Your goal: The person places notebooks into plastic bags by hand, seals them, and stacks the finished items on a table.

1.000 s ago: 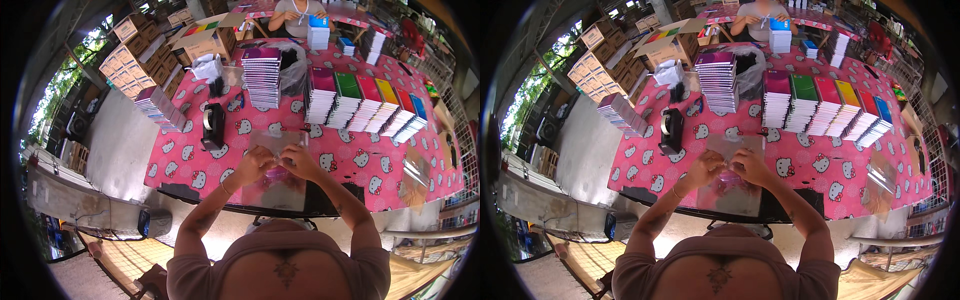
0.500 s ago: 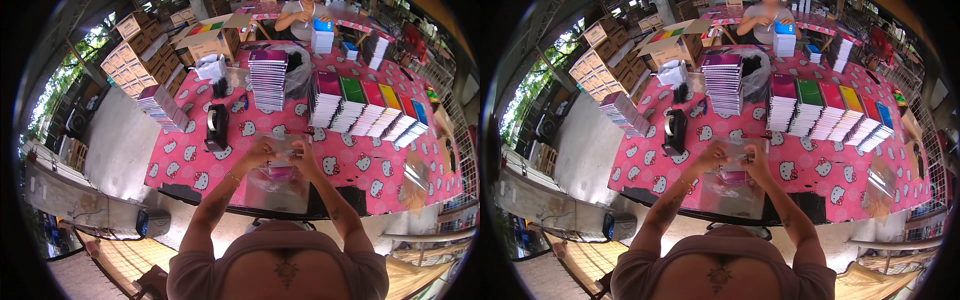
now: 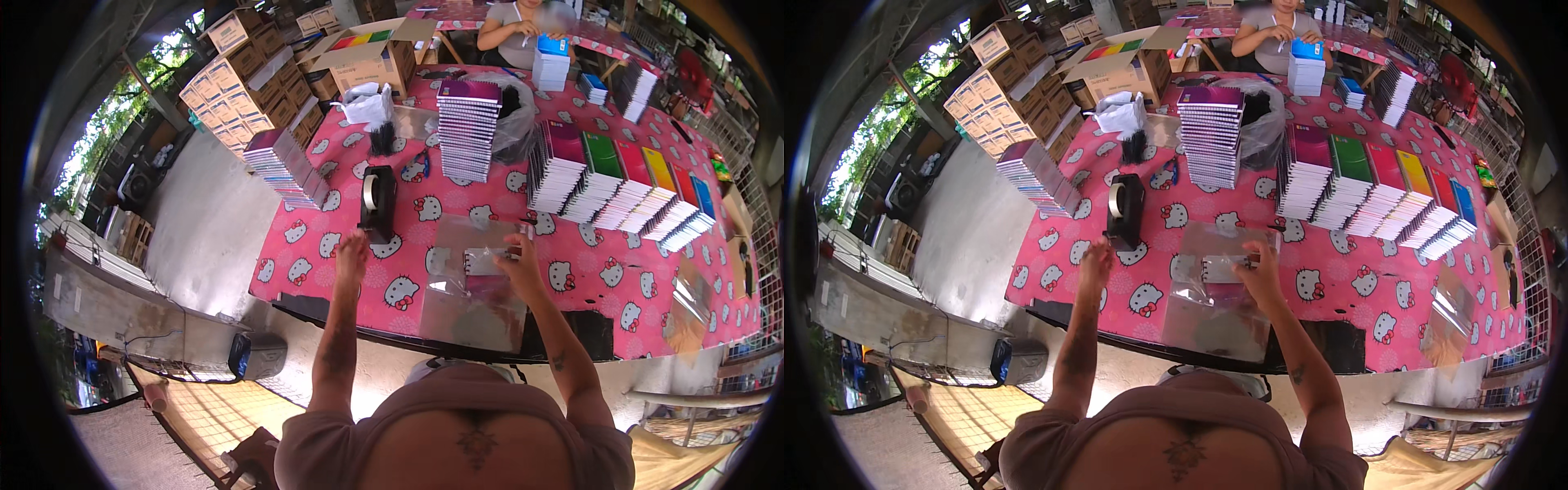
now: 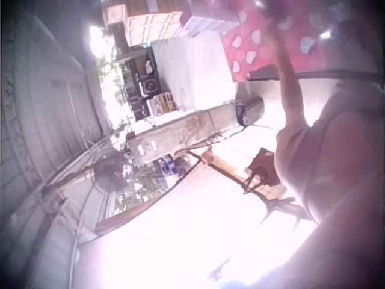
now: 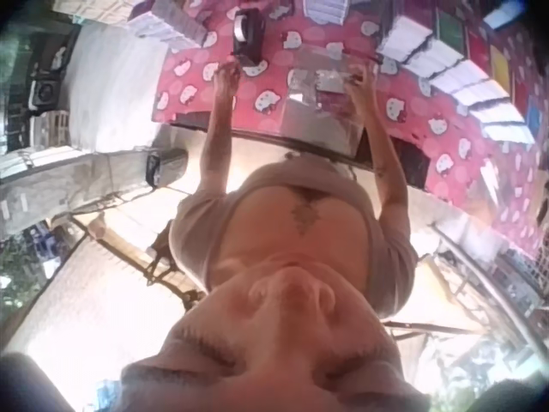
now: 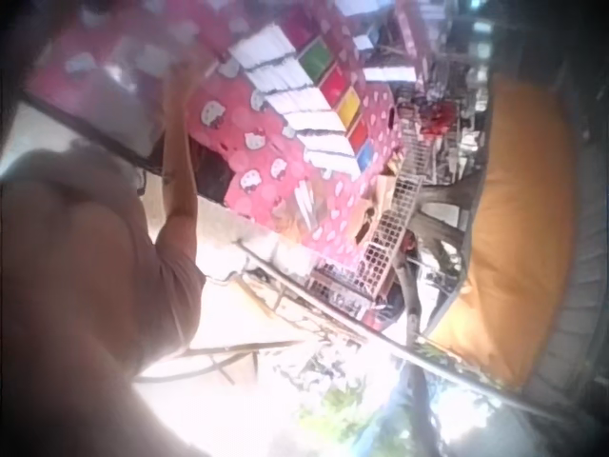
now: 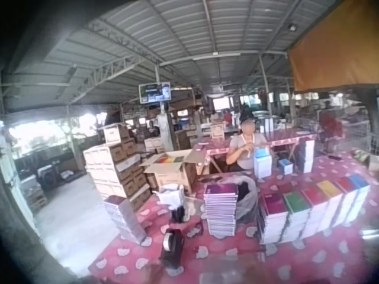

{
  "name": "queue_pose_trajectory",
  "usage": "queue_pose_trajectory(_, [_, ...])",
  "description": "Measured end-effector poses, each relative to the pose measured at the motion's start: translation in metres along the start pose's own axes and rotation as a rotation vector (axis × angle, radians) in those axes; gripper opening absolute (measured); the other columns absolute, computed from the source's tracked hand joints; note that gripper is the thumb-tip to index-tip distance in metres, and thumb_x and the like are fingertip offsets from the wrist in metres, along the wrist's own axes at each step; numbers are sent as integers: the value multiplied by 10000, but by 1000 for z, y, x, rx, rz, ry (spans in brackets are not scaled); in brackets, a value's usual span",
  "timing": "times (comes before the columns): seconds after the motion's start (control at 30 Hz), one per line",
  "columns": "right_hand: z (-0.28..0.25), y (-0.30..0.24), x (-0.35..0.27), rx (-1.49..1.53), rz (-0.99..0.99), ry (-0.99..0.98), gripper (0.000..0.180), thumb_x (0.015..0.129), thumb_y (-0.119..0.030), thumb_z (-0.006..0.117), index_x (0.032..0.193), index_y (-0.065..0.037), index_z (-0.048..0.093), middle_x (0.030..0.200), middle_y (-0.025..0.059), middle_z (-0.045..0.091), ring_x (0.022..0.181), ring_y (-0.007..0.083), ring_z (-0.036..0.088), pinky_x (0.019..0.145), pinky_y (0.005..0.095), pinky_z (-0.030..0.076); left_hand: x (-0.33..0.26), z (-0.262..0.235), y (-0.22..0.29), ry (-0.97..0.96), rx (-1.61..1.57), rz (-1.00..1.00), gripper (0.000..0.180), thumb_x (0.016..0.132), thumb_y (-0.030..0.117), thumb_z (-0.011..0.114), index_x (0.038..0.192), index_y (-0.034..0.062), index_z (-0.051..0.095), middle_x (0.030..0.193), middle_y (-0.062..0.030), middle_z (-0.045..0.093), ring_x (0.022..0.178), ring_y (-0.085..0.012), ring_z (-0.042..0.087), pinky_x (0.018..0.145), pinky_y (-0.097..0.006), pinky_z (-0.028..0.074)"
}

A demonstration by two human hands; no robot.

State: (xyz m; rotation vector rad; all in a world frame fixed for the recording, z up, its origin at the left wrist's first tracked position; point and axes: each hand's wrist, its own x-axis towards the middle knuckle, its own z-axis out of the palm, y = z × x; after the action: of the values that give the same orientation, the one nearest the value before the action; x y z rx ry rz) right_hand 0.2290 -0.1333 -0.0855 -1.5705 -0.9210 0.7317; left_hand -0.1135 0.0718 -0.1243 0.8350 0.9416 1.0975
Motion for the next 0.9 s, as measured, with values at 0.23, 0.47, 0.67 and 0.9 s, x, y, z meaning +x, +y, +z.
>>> queue_pose_trajectory(0.23, [4,1,-2,-71,-47,27,505,716,-37,764,1175,-91,561,1184,116,466,1008,235,542,883,358,503,8,9,59,261,1894,628,84,836,120,608,852,70,673,757,-144,689,673,-331,687,559,-450,523])
queue_pose_trajectory(0.47, [12,4,-2,-66,-92,63,534,700,-54,778,1185,-87,557,1155,119,479,1019,240,558,844,352,523,-50,220,80,-1159,1165,658,107,828,127,717,839,30,674,767,-106,692,697,-258,689,647,-352,535])
queue_pose_trajectory(0.67, [5,2,-1,90,5,-14,536,726,-48,776,1209,-84,546,1225,116,453,1048,223,552,840,338,537,7,257,27,-1468,1309,11,164,822,174,738,847,26,672,755,-60,671,737,-187,672,682,-344,523])
queue_pose_trajectory(0.9, [0,7,-30,553,205,45,440,851,-72,704,1246,-107,514,1097,71,528,1028,170,564,764,303,534,12,204,-13,-1063,871,-131,321,935,319,662,992,3,678,895,-82,679,844,-179,655,736,-316,526])
